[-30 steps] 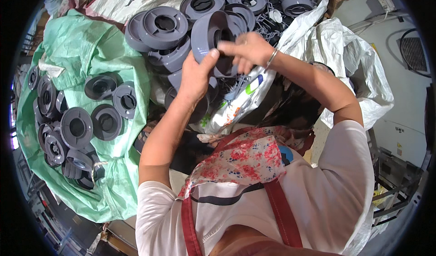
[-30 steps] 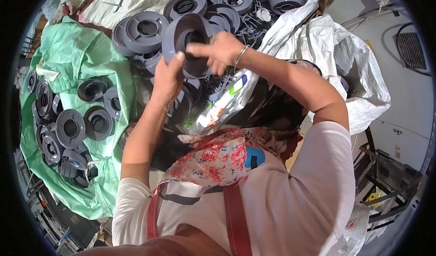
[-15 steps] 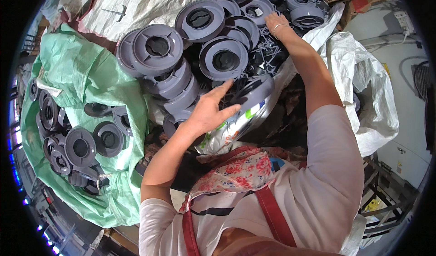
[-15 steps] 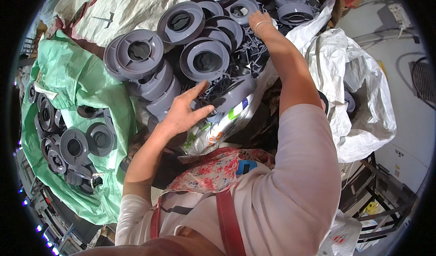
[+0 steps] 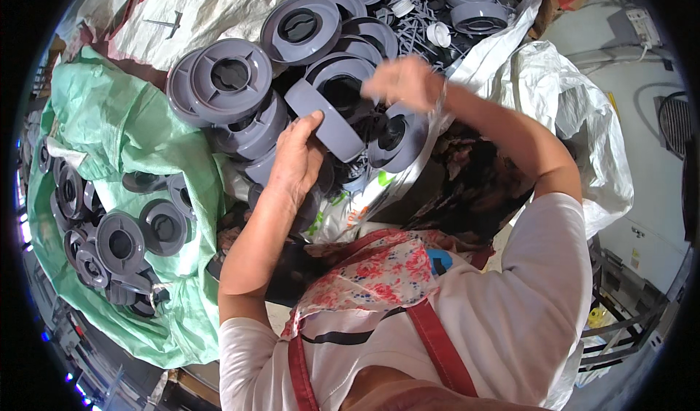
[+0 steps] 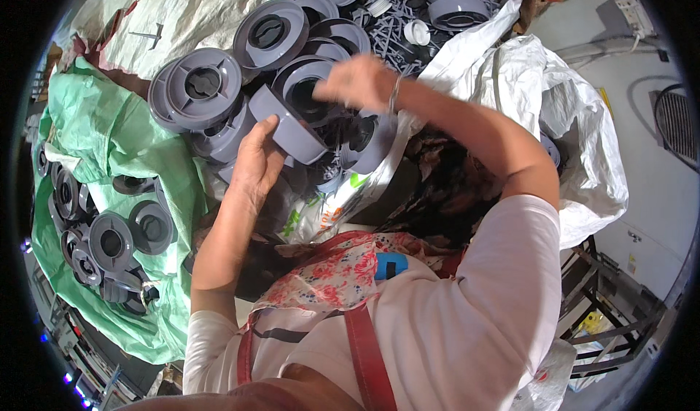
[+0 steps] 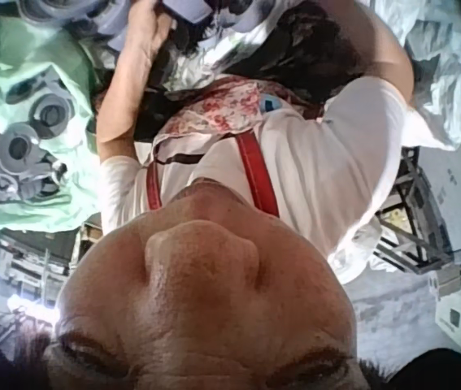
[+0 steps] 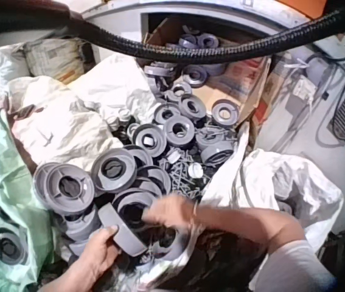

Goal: The person sorts gray plastic wheel components from one bag to another by hand, picking them up from a pile and placing them into a green bag.

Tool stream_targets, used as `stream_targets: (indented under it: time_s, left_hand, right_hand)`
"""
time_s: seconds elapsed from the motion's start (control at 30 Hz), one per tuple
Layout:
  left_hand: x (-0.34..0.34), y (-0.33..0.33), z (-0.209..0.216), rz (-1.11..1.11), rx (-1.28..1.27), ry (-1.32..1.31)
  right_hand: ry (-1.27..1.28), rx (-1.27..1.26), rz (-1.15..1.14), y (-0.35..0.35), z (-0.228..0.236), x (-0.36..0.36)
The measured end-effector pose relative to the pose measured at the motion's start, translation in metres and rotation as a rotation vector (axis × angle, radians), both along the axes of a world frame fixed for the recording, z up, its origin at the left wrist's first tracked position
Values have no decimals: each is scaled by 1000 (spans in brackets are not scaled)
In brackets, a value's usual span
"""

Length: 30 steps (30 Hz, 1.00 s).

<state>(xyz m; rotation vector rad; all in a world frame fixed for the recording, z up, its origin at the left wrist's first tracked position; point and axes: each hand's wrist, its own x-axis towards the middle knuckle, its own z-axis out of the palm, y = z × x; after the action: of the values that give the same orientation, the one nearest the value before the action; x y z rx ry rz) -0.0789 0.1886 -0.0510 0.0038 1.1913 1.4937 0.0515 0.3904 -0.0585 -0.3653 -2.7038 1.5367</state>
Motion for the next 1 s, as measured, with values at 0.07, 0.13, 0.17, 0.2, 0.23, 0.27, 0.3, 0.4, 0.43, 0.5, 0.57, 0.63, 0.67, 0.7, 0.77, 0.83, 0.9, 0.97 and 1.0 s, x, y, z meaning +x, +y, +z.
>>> stream_targets:
  time_s: [0.07, 0.13, 0.17, 0.2, 0.23, 0.27, 0.3, 0.4, 0.43, 0.5, 0.57, 0.63, 0.67, 0.7, 0.77, 0.83, 0.9, 0.97, 1.0]
  left_hand:
    - [0, -3, -3, 15, 17, 54]
    - [3, 1, 6, 2, 28, 95]
    - [4, 3, 9, -8, 38, 115]
    - [5, 4, 7, -24, 31, 155]
    - [4, 5, 6, -37, 26, 176]
    - [4, 3, 6, -40, 15, 194]
    - [4, 0, 5, -45, 4, 210]
    - [0, -5, 4, -82, 6, 172]
    - [0, -6, 5, -93, 13, 171]
    - [4, -7, 9, -52, -25, 240]
    - [3, -9, 12, -52, -6, 301]
    - [3, -11, 18, -28, 35, 377]
    - [3, -12, 21, -20, 54, 417]
    - [0, -14, 24, -12, 69, 459]
    - [-3, -19, 25, -21, 121, 372]
    - [0, -19, 34, 11, 240, 164]
    - [0, -20, 43, 32, 215, 30]
    - [2, -25, 40, 51, 238, 35]
    - [0, -26, 40, 37, 249, 43]
  right_hand:
    - [-311, 466, -341, 67, -45, -18]
    - [-632, 691, -363, 117, -87, -14]
    - [-782, 698, -350, 129, -104, -10]
    - [-753, 720, -458, 134, -133, -2]
    - [-721, 743, -565, 137, -160, 2]
    - [-686, 729, -564, 138, -170, -1]
    - [-675, 668, -555, 146, -174, 0]
    - [-614, 510, -481, 152, -164, 3]
    - [-600, 545, -321, 144, -149, 3]
    - [-569, 621, -6, 116, -93, -3]
    - [-362, 405, -104, 91, -74, 5]
    - [-396, 570, -61, 58, -37, -3]
    - [-269, 566, -170, 45, -26, -1]
    - [-139, 557, -278, 33, -18, 0]
    - [73, 433, -441, -1, 10, -5]
    - [120, 151, -391, -34, 37, -12]
    - [244, 310, -299, -55, 38, -23]
    - [161, 367, -176, -68, 49, -22]
    - [90, 451, -108, -73, 56, -21]
